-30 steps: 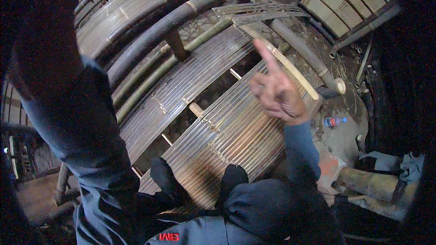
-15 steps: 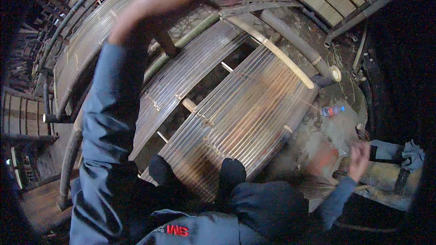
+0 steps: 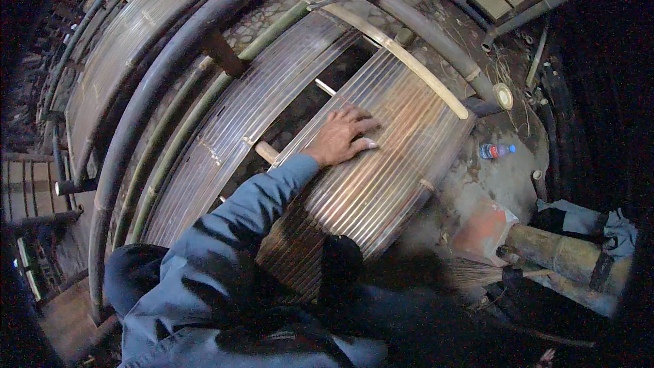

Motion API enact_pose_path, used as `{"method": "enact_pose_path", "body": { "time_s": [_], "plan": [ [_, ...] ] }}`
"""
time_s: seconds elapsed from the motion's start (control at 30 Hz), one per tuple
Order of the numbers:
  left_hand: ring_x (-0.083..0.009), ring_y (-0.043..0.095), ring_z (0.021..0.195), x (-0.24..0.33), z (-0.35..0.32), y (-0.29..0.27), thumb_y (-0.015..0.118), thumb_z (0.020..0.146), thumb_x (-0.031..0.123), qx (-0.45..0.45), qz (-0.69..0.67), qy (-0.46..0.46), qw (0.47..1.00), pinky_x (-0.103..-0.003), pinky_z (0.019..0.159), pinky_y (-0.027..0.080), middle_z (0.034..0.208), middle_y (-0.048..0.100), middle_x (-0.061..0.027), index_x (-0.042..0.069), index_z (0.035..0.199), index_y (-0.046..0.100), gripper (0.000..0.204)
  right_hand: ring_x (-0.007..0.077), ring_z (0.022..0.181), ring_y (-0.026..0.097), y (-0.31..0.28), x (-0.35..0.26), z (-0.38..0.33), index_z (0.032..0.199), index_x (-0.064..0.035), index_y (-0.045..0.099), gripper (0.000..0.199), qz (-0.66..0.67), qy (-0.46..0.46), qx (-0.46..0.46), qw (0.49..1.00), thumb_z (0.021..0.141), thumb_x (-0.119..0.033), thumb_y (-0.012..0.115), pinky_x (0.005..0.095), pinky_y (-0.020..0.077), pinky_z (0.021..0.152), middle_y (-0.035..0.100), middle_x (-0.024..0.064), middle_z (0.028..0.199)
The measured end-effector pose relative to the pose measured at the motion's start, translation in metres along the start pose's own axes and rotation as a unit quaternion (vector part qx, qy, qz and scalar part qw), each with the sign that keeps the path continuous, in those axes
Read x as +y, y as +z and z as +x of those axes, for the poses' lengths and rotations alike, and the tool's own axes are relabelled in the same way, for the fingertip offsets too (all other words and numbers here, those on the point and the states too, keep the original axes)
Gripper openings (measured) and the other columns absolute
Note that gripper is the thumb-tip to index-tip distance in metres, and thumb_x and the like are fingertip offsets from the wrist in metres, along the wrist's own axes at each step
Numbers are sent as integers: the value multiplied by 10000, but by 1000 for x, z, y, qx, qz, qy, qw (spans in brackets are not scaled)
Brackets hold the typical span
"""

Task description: The person weaves a thin strip of material through bamboo slats to secure them to a frame, using a knife to trim the strip and their hands to tighten the weave.

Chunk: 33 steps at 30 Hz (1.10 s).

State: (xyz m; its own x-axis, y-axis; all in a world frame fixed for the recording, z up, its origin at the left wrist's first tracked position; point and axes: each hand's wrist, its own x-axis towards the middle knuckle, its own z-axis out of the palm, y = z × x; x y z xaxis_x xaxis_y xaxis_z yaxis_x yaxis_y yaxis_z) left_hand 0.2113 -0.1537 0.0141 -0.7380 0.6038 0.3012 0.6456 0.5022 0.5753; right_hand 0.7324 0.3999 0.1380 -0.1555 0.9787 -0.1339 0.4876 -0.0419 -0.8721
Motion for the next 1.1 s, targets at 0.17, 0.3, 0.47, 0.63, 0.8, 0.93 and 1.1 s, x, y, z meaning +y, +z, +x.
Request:
{"method": "enact_pose_path", "body": {
  "time_s": [0.17, 0.3, 0.47, 0.63, 0.8, 0.93, 1.1],
  "plan": [
    [-298, 650, 1037, -24, 41, 11, 642, 939, 472, -64, -35, 67, 995, -444, 998, 431, 996, 707, -93, 90, 1016, 732, 400, 393, 1157, 600, 76, -3, -48, 1308, 32, 597, 485, -71, -23, -58, 995, 971, -316, 617, 472, 453, 1020, 633, 209, 1267],
    [-184, 713, 773, -38, 76, 33, 672, 958, 407, -21, -259, -183, 948, -387, 719, 540, 940, 776, -121, 77, 971, 806, 356, 397, 1145, 602, 119, -15, -68, 1305, 31, 595, 487, -108, -47, -96, 988, 969, -320, 620, 476, 457, 1008, 633, 216, 1250],
    [-351, 701, 695, -12, 113, 123, 638, 933, 370, 117, -23, -252, 960, -465, 662, 555, 796, 735, -155, 113, 795, 792, 329, 402, 1129, 604, 156, -23, -86, 1302, 29, 593, 489, -168, -75, -146, 972, 966, -325, 622, 481, 462, 993, 633, 225, 1229],
    [-375, 660, 1022, 95, 124, 120, 726, 793, 441, -8, -176, -36, 984, -515, 899, 507, 1036, 697, -184, 150, 1081, 755, 410, 407, 1113, 606, 215, -25, -120, 1299, 27, 591, 491, -207, -152, -216, 942, 963, -331, 625, 486, 467, 978, 633, 234, 1207],
    [-393, 517, 1260, 105, 77, 48, 762, 776, 271, 50, 4, 112, 992, -542, 1027, 412, 1321, 549, -192, 136, 1325, 583, 593, 411, 1098, 608, 311, -15, -180, 1296, 25, 590, 494, -207, -299, -361, 859, 961, -336, 628, 490, 472, 963, 633, 243, 1185],
    [-396, 601, 1176, 17, 37, -122, 771, 789, 158, -164, -52, 26, 985, -494, 1006, 481, 1233, 624, -212, 26, 1285, 606, 539, 415, 1085, 609, 372, -11, -246, 1294, 23, 588, 496, -202, -410, -471, 755, 958, -340, 630, 494, 476, 950, 633, 249, 1168],
    [-381, 611, 1200, -18, -102, -300, 661, 963, 293, -276, 80, -215, 933, -437, 1041, 483, 1286, 632, -235, -53, 1217, 642, 430, 419, 1223, 561, 382, -7, -293, 1404, 3, 490, 521, -252, -515, -494, 654, 1003, -318, 576, 534, 439, 1054, 585, 255, 1333]
  ]
}}
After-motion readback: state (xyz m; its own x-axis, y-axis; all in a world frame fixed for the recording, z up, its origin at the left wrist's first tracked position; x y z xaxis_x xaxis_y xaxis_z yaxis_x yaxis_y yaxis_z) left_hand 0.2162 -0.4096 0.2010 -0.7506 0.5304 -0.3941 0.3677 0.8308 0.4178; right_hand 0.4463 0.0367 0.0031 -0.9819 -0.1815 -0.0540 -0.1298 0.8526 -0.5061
